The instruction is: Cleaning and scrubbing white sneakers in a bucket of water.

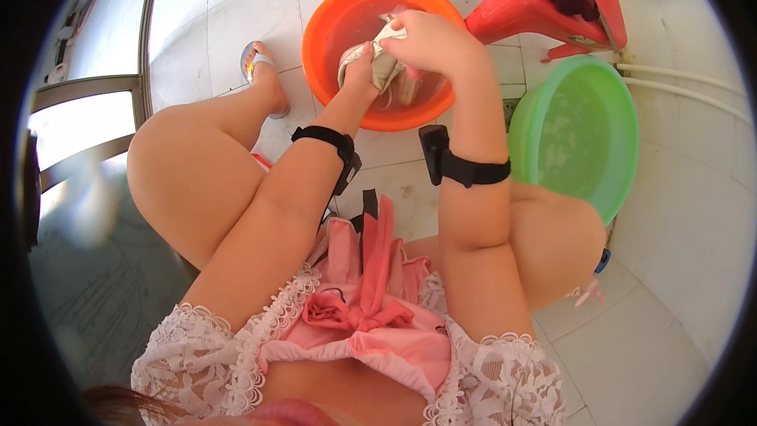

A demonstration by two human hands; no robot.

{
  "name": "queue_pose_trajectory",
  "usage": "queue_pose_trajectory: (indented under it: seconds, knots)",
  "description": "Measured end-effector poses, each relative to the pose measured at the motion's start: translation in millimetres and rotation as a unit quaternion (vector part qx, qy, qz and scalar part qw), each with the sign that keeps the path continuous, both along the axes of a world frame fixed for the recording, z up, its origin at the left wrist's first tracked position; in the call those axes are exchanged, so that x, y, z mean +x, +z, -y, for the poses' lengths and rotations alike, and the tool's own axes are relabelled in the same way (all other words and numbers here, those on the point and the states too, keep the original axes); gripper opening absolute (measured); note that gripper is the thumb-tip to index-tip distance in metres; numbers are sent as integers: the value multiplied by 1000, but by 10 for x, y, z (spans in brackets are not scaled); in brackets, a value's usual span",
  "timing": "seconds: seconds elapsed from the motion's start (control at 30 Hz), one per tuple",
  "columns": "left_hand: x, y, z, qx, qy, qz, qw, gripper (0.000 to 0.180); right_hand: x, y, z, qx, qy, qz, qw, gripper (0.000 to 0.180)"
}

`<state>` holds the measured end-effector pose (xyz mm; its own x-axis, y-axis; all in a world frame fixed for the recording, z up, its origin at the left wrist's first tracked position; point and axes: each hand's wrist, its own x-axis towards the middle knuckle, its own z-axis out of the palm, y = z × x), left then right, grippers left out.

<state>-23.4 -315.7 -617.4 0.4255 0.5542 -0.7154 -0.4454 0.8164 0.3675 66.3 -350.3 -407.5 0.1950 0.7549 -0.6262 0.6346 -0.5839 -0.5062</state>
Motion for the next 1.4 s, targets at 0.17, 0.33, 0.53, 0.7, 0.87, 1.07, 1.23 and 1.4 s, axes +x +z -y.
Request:
queue_pose_trajectory:
  seconds: [0.17,0.33,0.53,0.7,0.87,1.07,1.23,1.4]
  knots:
    - [62,266,-82,6,-33,62,998,40,89,182,22,133,20,-158,978,37]
    - [-18,-19,-102,-5,-55,102,993,43,94,-49,125,299,-67,-398,865,52]
    - [-176,-420,-70,-2,2,168,986,41,-367,-184,-162,204,12,-246,948,51]
    - [-173,-41,27,-104,-27,153,982,39,-44,-482,-130,198,-33,70,977,26]
    - [-160,205,17,-125,-6,162,979,42,312,-1544,267,142,-15,184,973,18]
    - [-232,-76,-28,-112,-31,149,982,42,313,-1634,222,69,-50,-5,996,21]
    - [-315,-300,-80,-51,-31,194,979,40,-9,-545,-117,69,-62,-368,925,24]
    - [-237,-22,-34,-52,-20,179,982,40,-56,-366,-164,133,-5,-260,956,27]
